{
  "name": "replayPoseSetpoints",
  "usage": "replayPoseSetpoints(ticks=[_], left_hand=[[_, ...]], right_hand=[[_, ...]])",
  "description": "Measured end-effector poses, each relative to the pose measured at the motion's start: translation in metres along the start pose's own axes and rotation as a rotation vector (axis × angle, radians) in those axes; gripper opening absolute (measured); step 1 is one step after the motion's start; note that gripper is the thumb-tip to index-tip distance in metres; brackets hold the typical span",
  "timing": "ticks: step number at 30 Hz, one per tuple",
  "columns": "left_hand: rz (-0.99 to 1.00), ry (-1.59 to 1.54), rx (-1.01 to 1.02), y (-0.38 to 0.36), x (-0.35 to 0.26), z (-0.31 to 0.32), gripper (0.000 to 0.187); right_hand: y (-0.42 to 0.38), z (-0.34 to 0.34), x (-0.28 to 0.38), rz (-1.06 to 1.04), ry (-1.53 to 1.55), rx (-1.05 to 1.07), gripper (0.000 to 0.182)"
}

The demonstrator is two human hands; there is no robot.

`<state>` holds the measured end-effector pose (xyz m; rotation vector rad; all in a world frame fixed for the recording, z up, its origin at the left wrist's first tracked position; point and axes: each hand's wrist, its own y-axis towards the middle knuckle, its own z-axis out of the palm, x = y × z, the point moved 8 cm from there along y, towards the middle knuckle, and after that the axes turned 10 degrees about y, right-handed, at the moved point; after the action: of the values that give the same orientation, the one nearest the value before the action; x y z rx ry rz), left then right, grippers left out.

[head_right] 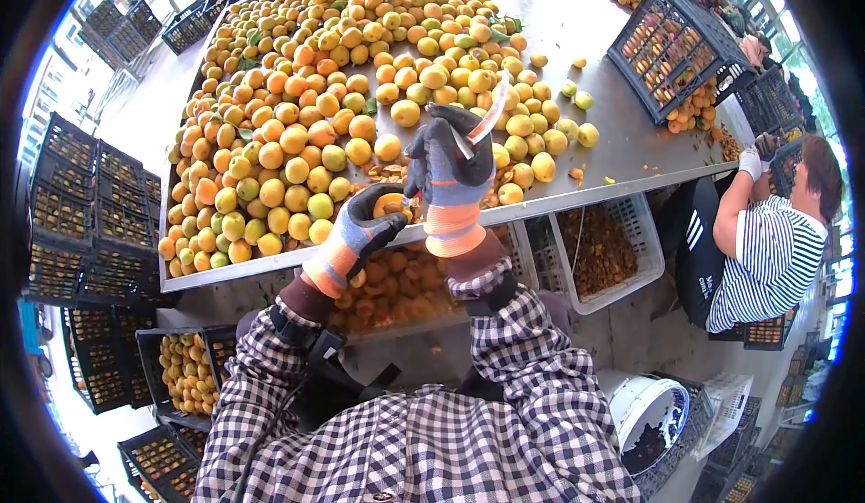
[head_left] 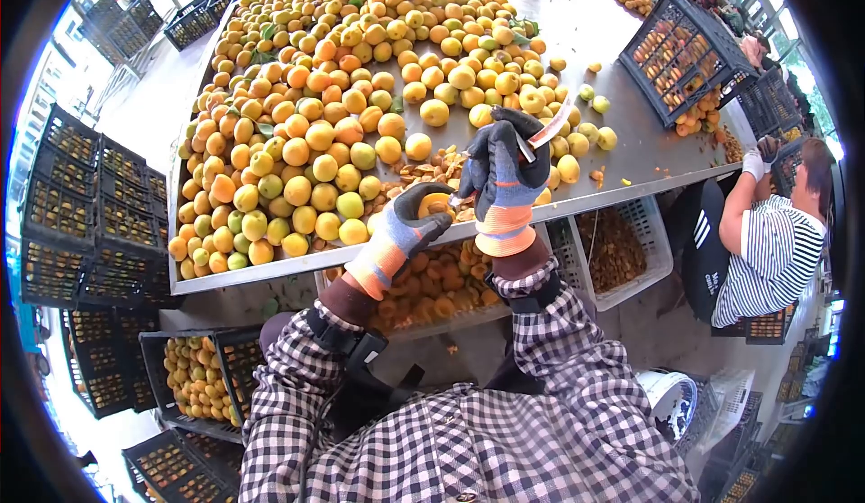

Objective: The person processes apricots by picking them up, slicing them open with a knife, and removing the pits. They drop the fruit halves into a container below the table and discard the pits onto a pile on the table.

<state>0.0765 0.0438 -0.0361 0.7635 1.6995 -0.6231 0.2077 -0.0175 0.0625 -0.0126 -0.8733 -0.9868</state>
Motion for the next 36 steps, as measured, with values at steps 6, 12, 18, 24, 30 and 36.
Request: replayPoseSetpoints(ticks=[6, 12, 18, 24, 30, 36], left_hand=[[0.015, -0.01, 0.027, -0.001, -0.002, 0.003, 0.044], [0.087, 0.101, -0.001, 0.003, -0.007, 0.002, 0.041], [0.097, 0.047, -0.028, -0.001, -0.011, 0.004, 0.03], [0.182, 0.18, -0.041, -0.004, -0.021, 0.002, 0.034], [0.267, 0.421, -0.059, -0.004, -0.031, 0.003, 0.035], [0.299, 0.491, -0.081, 0.0, -0.029, 0.004, 0.036]], right_hand=[[-0.008, 0.005, -0.006, 0.024, 0.004, 0.033, 0.022], [-0.01, 0.007, -0.013, -0.003, 0.057, 0.105, 0.028], [-0.006, -0.01, -0.035, 0.122, 0.175, -0.071, 0.023], [-0.006, -0.032, -0.052, 0.263, 0.176, -0.242, 0.016], [-0.017, -0.058, -0.073, 0.504, 0.135, -0.64, 0.024], [-0.017, -0.065, -0.081, 0.542, 0.135, -0.73, 0.026]])
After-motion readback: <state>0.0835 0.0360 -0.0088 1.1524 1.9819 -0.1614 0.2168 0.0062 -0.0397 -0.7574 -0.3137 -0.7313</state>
